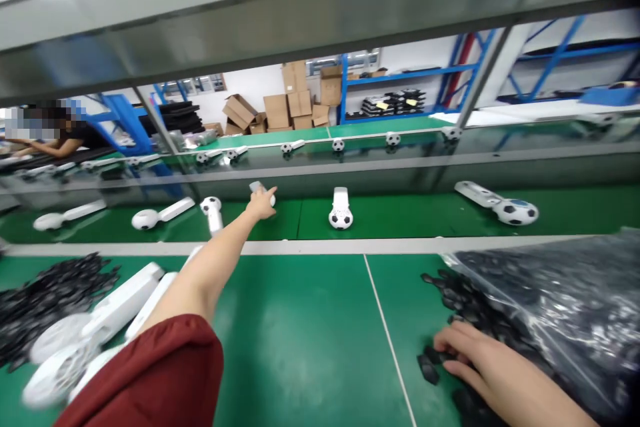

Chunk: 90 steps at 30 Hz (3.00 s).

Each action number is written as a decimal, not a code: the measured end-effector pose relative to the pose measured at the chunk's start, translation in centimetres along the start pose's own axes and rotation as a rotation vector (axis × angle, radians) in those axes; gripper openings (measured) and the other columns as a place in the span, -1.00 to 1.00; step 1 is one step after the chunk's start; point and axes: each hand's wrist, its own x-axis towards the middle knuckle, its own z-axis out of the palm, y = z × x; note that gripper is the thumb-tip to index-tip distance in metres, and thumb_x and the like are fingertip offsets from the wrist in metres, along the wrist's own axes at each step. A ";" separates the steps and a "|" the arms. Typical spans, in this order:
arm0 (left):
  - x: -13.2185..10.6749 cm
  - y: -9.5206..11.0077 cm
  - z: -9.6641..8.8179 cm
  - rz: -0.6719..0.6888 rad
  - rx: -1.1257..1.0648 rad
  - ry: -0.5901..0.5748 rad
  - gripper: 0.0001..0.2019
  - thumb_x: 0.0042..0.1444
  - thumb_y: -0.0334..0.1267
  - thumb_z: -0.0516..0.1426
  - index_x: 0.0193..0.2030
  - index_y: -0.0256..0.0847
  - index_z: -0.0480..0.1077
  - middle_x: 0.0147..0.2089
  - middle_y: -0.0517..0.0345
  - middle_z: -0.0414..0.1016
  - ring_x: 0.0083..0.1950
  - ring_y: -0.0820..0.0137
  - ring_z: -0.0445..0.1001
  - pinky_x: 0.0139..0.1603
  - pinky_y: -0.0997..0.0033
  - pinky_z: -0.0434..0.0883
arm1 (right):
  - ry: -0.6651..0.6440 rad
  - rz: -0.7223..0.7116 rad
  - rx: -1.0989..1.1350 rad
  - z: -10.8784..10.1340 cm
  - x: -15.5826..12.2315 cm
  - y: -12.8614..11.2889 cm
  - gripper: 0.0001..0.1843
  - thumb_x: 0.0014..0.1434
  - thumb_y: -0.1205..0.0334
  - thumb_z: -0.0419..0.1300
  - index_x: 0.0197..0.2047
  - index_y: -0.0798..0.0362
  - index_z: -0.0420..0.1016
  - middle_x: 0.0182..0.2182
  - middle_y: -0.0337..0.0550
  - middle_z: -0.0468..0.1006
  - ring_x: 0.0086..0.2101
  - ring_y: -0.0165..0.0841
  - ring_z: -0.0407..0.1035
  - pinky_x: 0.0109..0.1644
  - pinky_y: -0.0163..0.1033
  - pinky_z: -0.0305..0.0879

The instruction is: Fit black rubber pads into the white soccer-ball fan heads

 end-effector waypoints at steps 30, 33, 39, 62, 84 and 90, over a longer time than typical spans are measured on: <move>-20.3 9.4 0.8 0.609 -0.160 -0.238 -0.25 -0.14 0.33 0.01 -0.02 -0.31 0.21 -0.18 -0.13 0.41 -0.19 0.08 0.40 -0.21 0.13 0.35 | 0.119 -0.185 0.259 -2.5 0.3 -3.9 -0.89 0.16 0.33 0.08 -0.34 0.08 0.42 -0.36 -0.16 0.47 -0.30 -0.39 0.35 -0.16 -0.27 0.28; -22.6 10.7 1.3 0.447 -0.233 -0.202 -0.18 -0.16 0.32 0.05 0.09 -0.30 0.12 -0.04 -0.17 0.37 -0.10 0.05 0.38 -0.15 0.12 0.35 | 0.133 -0.198 0.297 -2.3 0.0 -4.4 -0.91 0.16 0.31 0.08 -0.32 0.08 0.41 -0.37 -0.18 0.47 -0.33 -0.41 0.34 -0.21 -0.28 0.28; -24.3 9.6 1.5 0.653 -0.273 -0.272 -0.28 -0.06 -0.04 0.15 0.23 -0.11 0.01 0.16 0.02 0.25 0.13 0.16 0.24 0.08 0.22 0.24 | 0.121 -0.244 0.436 -1.5 -0.2 -5.6 -0.94 0.12 0.32 0.13 -0.36 0.08 0.42 -0.38 -0.19 0.45 -0.32 -0.43 0.32 -0.21 -0.28 0.27; -24.6 13.1 1.8 0.610 -0.502 -0.289 -0.35 0.00 0.05 0.08 0.22 -0.05 0.04 0.05 0.06 0.32 0.00 0.18 0.34 -0.08 0.26 0.34 | 0.018 -0.265 0.639 -0.1 -1.4 -8.3 -0.84 -0.01 0.30 0.24 -0.49 0.08 0.29 -0.06 -0.09 0.35 0.00 -0.28 0.24 0.08 -0.07 0.15; -23.9 12.7 3.2 0.537 -0.312 -0.131 -0.39 0.00 -0.03 0.07 0.21 -0.03 0.02 0.13 0.12 0.26 0.04 0.16 0.34 -0.11 0.27 0.37 | -0.228 -0.019 0.146 -1.8 0.1 -3.8 -0.96 -0.04 0.35 0.27 -0.43 0.10 0.48 -0.48 -0.24 0.46 -0.48 -0.48 0.31 -0.34 -0.34 0.22; -23.2 12.5 3.3 0.671 -0.279 -0.034 -0.41 0.08 -0.05 0.02 0.24 -0.13 -0.01 0.16 0.08 0.23 0.07 0.18 0.31 -0.06 0.27 0.34 | -0.220 -0.111 0.169 -2.3 0.1 -4.5 -0.94 0.05 0.36 0.20 -0.36 0.07 0.50 -0.44 -0.24 0.50 -0.42 -0.45 0.34 -0.31 -0.32 0.22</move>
